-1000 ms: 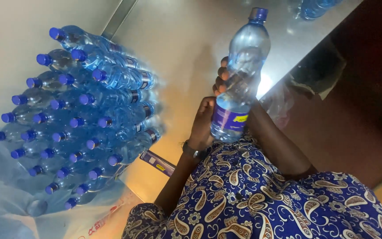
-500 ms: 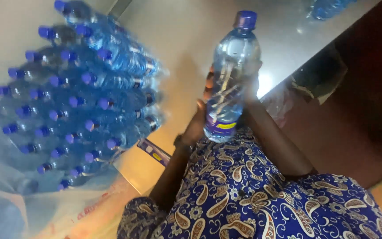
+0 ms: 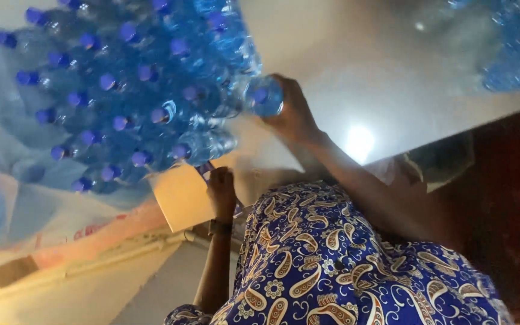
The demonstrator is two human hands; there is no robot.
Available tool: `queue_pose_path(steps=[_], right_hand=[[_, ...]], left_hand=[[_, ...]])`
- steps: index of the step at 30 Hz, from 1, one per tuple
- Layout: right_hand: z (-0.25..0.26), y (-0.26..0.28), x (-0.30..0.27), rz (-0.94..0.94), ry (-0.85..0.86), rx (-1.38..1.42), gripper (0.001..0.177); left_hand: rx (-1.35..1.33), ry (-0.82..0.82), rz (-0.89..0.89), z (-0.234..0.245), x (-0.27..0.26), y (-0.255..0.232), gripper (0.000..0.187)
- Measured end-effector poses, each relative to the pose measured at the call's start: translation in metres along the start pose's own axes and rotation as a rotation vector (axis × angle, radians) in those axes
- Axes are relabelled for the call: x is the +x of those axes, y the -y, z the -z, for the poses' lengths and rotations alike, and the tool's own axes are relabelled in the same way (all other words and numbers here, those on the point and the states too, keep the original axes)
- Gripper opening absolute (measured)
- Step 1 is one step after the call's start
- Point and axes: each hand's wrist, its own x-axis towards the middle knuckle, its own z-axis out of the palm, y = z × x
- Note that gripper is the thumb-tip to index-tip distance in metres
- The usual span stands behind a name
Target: Manually applying adhesive labels to plastic water bottles.
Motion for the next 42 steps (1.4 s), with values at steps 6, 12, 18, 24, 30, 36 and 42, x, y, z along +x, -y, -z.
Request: queue_pose_path(steps=[6, 12, 18, 24, 30, 36, 42], right_hand=[[-0.048, -0.033, 0.03, 0.017, -0.081, -0.143, 0.094], [-0.038, -0.018, 0.028, 0.014, -0.047, -0.071, 0.085], [-0.026, -0.039, -0.016, -0.108, -0.057, -0.062, 0.067], [0.01, 0.012, -0.056, -0.392, 0.17, 0.013, 0.049], [0.015, 0.069, -0.092, -0.504, 0.497, 0.15, 0.035], [0.033, 0.044, -0.089, -0.312, 0.0, 0.164, 0.017], [0.052, 0.04, -0.104, -0.47, -0.146, 0.639, 0.021]], left_hand=[[0.211, -0.344, 0.041, 0.037, 0.014, 0.054, 0.055], [0.407, -0.31, 0.038, 0.022, 0.058, 0.085, 0.037], [0.572, -0.424, -0.322, 0.031, 0.041, 0.098, 0.024], [0.229, -0.519, -0.434, 0.034, 0.001, 0.077, 0.01], [0.463, -0.285, -0.955, -0.021, -0.053, -0.015, 0.021], [-0.066, 0.066, -0.844, -0.048, -0.065, -0.166, 0.031], [-0.613, 0.376, -0.497, -0.054, -0.05, -0.226, 0.03]])
